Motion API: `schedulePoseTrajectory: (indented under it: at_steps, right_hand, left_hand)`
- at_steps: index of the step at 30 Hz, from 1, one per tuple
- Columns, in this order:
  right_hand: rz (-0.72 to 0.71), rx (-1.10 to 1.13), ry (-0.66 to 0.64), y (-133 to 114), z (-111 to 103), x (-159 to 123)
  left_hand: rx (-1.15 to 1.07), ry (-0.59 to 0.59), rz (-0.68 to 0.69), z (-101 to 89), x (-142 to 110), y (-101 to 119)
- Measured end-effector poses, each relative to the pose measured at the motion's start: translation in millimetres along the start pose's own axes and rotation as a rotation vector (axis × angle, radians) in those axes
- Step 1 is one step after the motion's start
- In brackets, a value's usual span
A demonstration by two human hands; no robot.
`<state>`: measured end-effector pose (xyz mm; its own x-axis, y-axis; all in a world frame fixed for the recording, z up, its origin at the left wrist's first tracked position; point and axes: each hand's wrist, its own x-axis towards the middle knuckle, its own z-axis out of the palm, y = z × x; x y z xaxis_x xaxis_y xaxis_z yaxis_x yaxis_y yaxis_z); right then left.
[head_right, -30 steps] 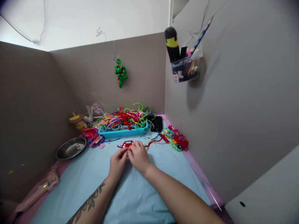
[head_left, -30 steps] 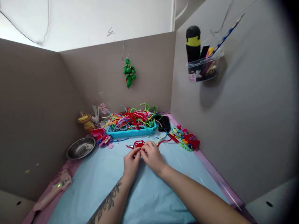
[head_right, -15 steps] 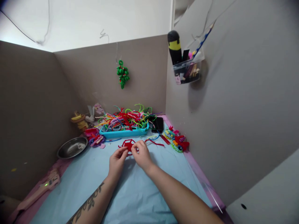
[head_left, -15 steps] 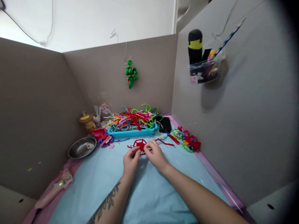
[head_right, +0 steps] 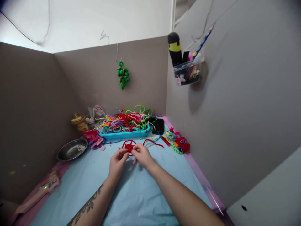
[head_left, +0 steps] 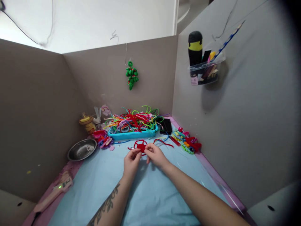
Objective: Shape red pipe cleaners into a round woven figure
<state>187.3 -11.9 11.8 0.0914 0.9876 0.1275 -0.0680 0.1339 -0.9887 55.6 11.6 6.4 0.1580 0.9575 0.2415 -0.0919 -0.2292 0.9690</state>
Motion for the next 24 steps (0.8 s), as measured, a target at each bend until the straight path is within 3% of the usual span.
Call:
schedulePoseTrajectory:
  at_steps: [4, 10, 19, 24]
  right_hand:
    - [0.041, 0.009, -0.034, 2, 2, 0]
    - [-0.005, -0.116, -0.015, -1, 4, -3]
    - [-0.302, -0.414, 0.144, -1, 4, -10]
    - [-0.346, -0.453, 0.173, -1, 4, -12]
  left_hand:
    - [-0.026, -0.026, -0.015, -0.2, 0, 2]
    - [-0.003, -0.017, -0.007, 0.3, -1, 3]
    - [0.193, -0.005, 0.119, -0.2, -3, 3]
    - [0.221, -0.006, 0.141, -0.2, -3, 2]
